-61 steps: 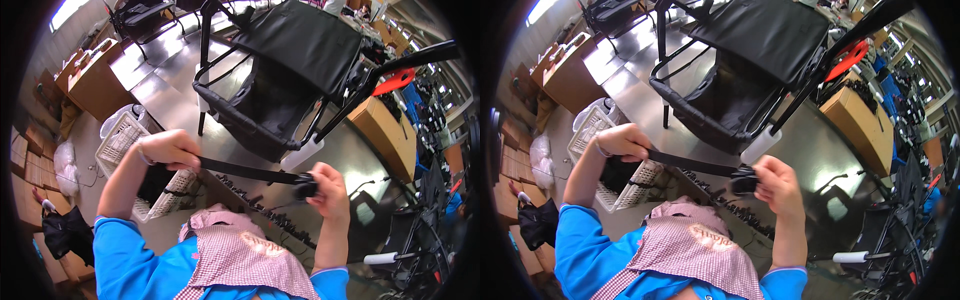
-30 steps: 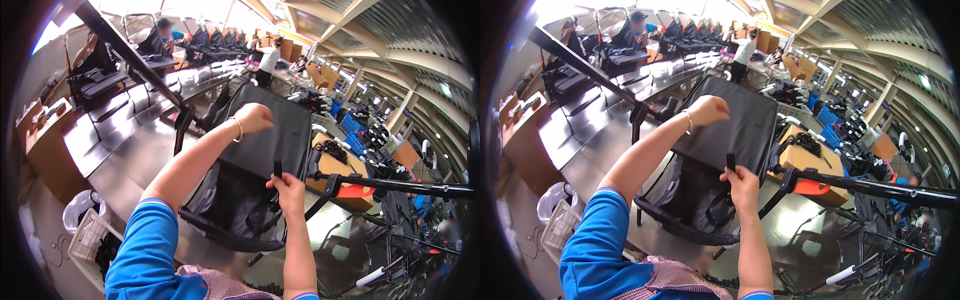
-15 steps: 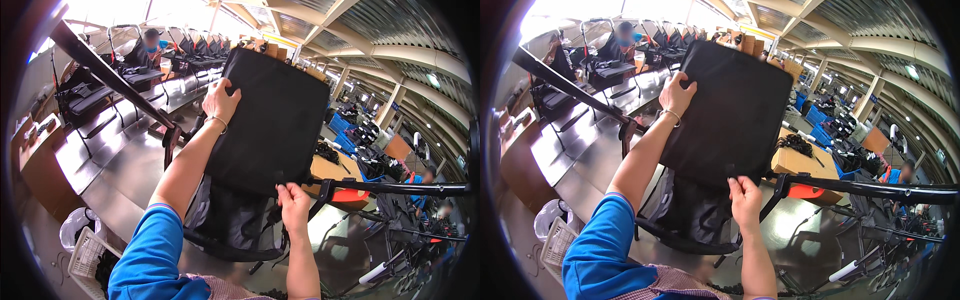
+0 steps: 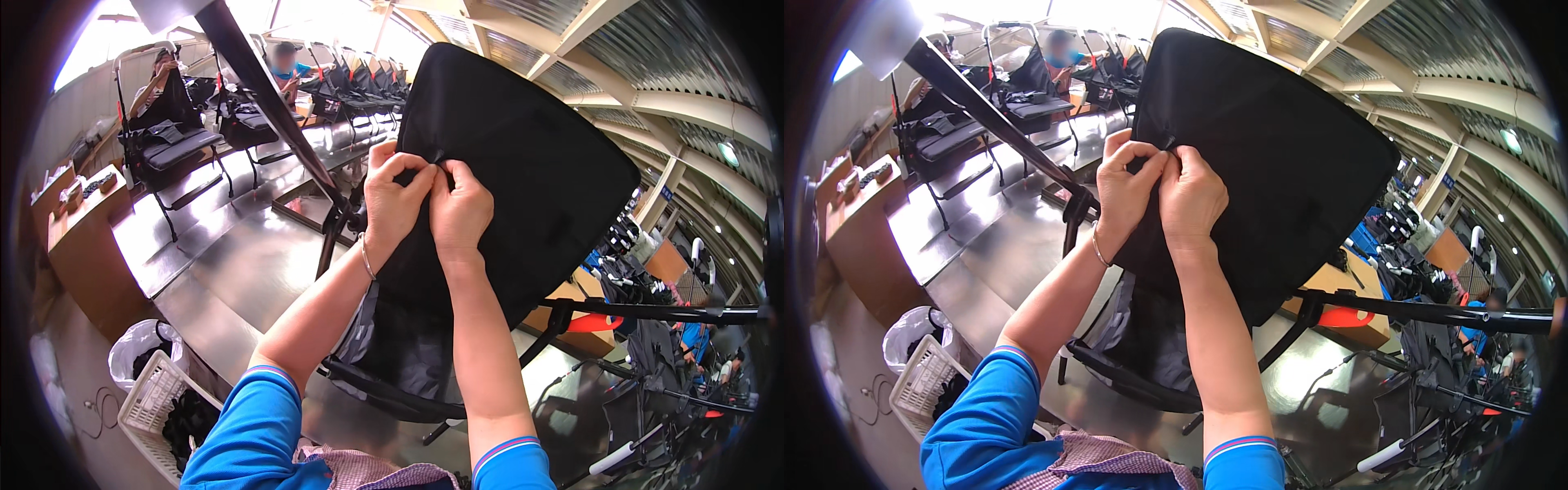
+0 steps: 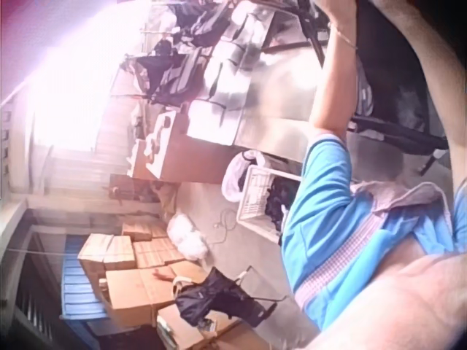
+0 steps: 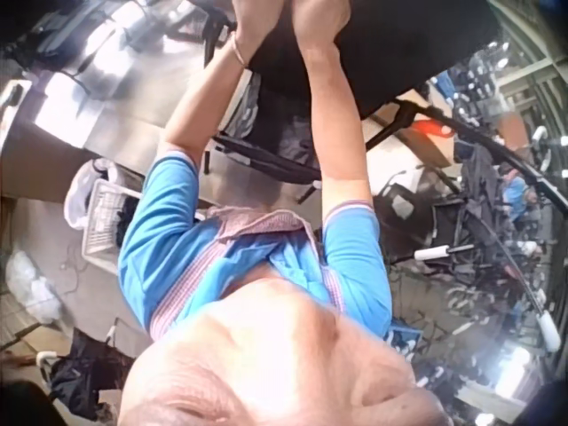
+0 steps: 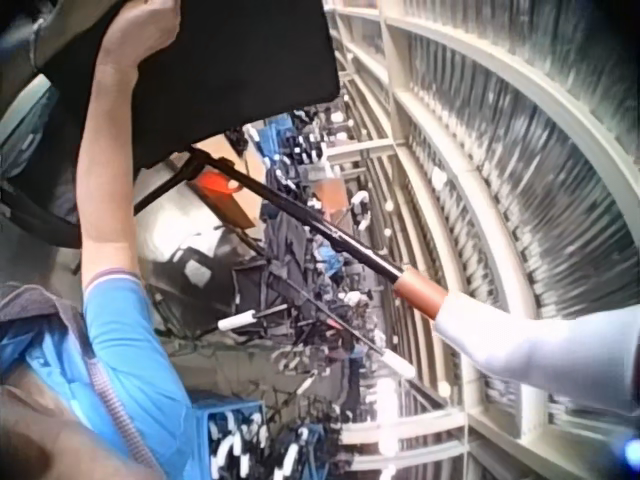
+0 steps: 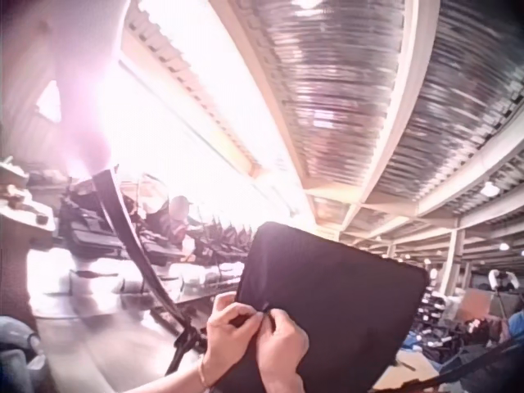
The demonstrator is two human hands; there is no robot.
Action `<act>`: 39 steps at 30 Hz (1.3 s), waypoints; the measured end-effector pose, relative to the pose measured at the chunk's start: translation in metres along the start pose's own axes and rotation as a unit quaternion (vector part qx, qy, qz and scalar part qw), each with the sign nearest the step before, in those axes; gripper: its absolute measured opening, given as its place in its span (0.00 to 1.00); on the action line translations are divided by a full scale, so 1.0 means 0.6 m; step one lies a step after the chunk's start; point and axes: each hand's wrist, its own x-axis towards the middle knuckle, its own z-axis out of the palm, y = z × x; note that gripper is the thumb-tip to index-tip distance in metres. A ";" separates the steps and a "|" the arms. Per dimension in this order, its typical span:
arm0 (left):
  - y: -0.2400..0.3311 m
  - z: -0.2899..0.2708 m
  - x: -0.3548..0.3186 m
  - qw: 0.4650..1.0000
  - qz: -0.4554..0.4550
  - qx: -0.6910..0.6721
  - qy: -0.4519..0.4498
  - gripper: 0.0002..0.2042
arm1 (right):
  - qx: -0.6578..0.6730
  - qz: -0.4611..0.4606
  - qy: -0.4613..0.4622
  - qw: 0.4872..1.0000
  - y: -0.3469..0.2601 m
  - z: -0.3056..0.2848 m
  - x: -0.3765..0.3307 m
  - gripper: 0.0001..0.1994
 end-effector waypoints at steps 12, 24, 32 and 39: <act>-0.046 0.018 -0.005 0.934 -0.139 -0.324 0.054 0.06 | 0.344 0.226 -0.235 0.880 0.032 -0.001 0.015 0.10; 0.006 -0.031 -0.045 0.968 -0.108 -0.164 -0.158 0.04 | -0.176 0.103 -0.235 0.950 0.082 -0.195 -0.007 0.10; 0.053 -0.295 -0.103 0.946 -0.057 0.019 -0.318 0.05 | -0.195 0.010 -0.231 0.953 0.114 -0.160 -0.024 0.09; 0.097 -0.434 -0.071 0.763 -0.202 0.284 -0.544 0.03 | -0.131 0.083 -0.225 0.962 0.139 -0.103 -0.026 0.12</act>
